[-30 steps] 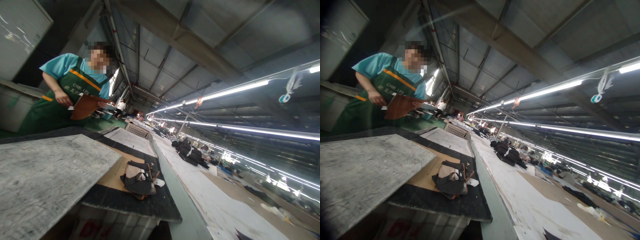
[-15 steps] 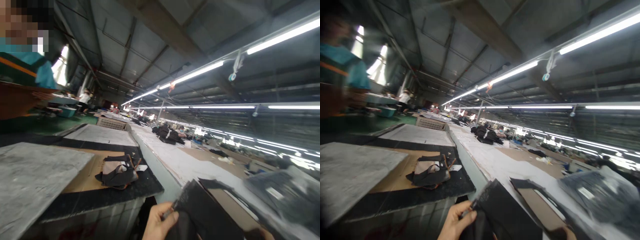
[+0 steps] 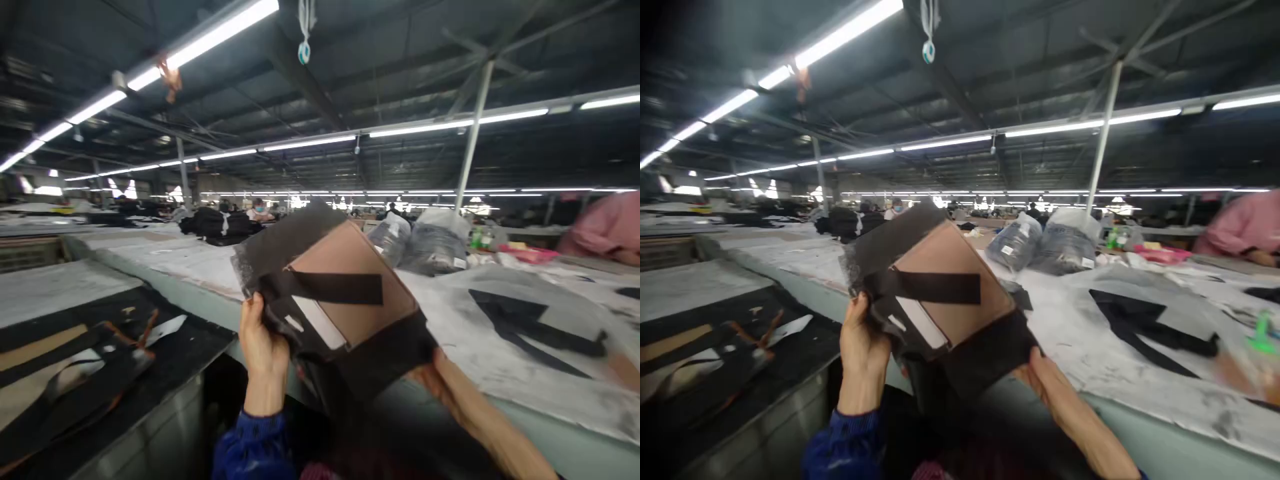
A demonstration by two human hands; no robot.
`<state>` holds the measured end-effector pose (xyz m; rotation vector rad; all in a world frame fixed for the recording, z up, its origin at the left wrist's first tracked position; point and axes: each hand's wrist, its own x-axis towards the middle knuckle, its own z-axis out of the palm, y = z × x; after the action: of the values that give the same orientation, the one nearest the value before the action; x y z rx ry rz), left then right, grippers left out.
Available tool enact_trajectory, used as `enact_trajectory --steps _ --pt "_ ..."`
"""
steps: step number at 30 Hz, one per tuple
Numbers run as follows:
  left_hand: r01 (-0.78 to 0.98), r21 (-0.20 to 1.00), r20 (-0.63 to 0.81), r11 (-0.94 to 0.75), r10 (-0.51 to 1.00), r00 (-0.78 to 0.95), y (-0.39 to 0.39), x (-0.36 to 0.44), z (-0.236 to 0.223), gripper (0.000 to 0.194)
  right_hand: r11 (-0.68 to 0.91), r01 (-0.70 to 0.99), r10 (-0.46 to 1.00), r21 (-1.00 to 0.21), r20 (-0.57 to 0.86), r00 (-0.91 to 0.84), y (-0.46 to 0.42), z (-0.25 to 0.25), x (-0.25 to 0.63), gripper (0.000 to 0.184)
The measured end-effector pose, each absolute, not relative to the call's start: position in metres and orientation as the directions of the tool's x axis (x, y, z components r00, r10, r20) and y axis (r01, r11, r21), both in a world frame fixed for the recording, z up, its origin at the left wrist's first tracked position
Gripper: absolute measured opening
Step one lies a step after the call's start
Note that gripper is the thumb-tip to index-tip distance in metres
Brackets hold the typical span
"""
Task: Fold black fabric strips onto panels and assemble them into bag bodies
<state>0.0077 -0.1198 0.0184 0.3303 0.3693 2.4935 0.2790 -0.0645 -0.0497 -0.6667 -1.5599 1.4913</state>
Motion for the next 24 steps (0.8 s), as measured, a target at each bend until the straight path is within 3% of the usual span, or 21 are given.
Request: enact_trajectory --steps 3,7,10,12,16,19,20,22,24 --pt "-0.611 0.351 0.073 -0.71 0.671 -0.738 -0.087 0.04 0.009 0.003 0.062 -0.323 0.849 -0.945 0.22 -0.48 -0.073 -0.051 0.29 0.071" --pt "-0.755 0.474 -0.122 -0.454 0.815 -0.566 -0.068 0.084 -0.029 0.011 0.063 -0.3 0.934 -0.952 0.162 -0.318 -0.06 -0.049 0.309 0.05" --pt "-0.819 0.505 -0.213 -0.274 0.88 -0.425 -0.071 0.108 -0.052 0.018 0.099 -0.14 0.983 -0.985 0.119 -0.14 -0.037 -0.039 0.328 0.036" --pt "-0.834 0.5 -0.228 -0.232 0.894 -0.385 -0.074 0.119 -0.059 0.021 0.078 0.029 0.99 -0.997 0.074 -0.118 -0.015 -0.027 0.341 0.028" --pt "-0.814 0.562 -0.18 -0.147 0.939 -0.294 -0.084 0.127 -0.067 0.021 0.163 0.499 0.983 -0.851 0.181 -0.013 0.025 0.0 0.371 0.026" --pt "-0.659 0.75 -0.117 0.063 0.992 -0.038 -0.096 0.112 -0.08 0.01 0.197 0.586 0.956 -0.786 0.287 0.064 0.023 0.01 0.394 0.032" --pt "-0.551 0.827 -0.108 0.106 0.994 0.03 -0.1 0.102 -0.085 0.017 0.203 0.592 0.955 -0.78 0.292 0.058 0.013 0.01 0.401 0.028" --pt "-0.309 0.95 -0.044 0.045 0.999 0.01 -0.105 0.081 -0.088 0.03 0.212 0.578 0.971 -0.788 0.235 -0.037 -0.017 0.006 0.41 0.027" --pt "-0.086 0.985 0.139 -0.152 0.981 -0.135 -0.105 0.063 -0.083 0.035 0.214 0.526 0.954 -0.823 0.059 -0.295 -0.052 -0.004 0.412 0.042"
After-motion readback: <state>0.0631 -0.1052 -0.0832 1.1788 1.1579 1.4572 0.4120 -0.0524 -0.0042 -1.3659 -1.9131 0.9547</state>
